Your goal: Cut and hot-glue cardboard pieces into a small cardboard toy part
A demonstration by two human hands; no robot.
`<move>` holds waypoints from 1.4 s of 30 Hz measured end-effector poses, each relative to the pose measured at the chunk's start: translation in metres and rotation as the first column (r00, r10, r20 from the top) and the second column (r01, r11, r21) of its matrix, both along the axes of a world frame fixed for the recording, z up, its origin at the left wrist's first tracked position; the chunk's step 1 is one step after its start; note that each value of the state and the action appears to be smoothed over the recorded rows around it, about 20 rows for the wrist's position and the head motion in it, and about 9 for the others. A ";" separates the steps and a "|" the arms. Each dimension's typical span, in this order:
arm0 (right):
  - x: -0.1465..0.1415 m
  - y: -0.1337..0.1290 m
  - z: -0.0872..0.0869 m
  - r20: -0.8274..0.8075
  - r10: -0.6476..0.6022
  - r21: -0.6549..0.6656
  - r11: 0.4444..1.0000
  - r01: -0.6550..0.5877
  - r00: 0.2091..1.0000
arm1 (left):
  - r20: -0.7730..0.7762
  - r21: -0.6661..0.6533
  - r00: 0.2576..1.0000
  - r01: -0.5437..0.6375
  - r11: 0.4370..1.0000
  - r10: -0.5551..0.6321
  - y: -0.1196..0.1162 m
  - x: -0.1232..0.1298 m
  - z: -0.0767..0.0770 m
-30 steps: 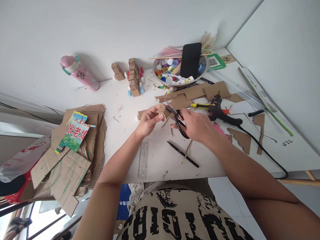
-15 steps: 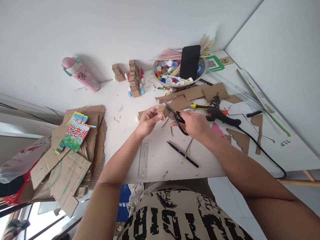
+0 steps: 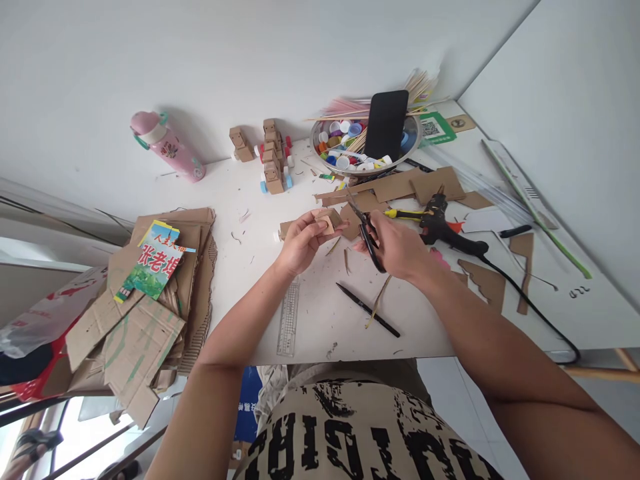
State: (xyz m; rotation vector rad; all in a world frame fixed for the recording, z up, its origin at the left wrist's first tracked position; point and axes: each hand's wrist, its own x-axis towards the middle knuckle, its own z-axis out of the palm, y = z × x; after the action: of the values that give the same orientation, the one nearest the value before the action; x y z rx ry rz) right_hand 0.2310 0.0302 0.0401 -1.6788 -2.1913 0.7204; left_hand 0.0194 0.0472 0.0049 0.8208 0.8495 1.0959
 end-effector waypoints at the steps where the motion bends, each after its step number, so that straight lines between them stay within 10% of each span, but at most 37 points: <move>1: -0.001 -0.001 -0.001 0.027 0.010 0.020 1.000 -0.011 1.000 | -0.015 -0.001 1.000 -0.014 1.000 0.014 0.000 0.000 0.001; 17: -0.019 -0.014 -0.002 0.409 0.007 0.097 0.994 -0.050 0.913 | -0.206 0.155 0.951 -0.199 0.968 0.229 -0.004 0.008 0.004; 42: -0.018 -0.010 -0.015 0.363 -0.010 0.165 0.985 -0.054 0.932 | -0.357 0.253 0.860 -0.287 0.924 0.365 -0.011 0.009 0.017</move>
State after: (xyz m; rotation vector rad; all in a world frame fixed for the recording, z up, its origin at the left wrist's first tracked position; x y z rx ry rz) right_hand 0.2130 0.0199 0.0247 -1.8149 -2.4349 0.2233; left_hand 0.0282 0.0367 0.0222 1.1126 1.2768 1.3493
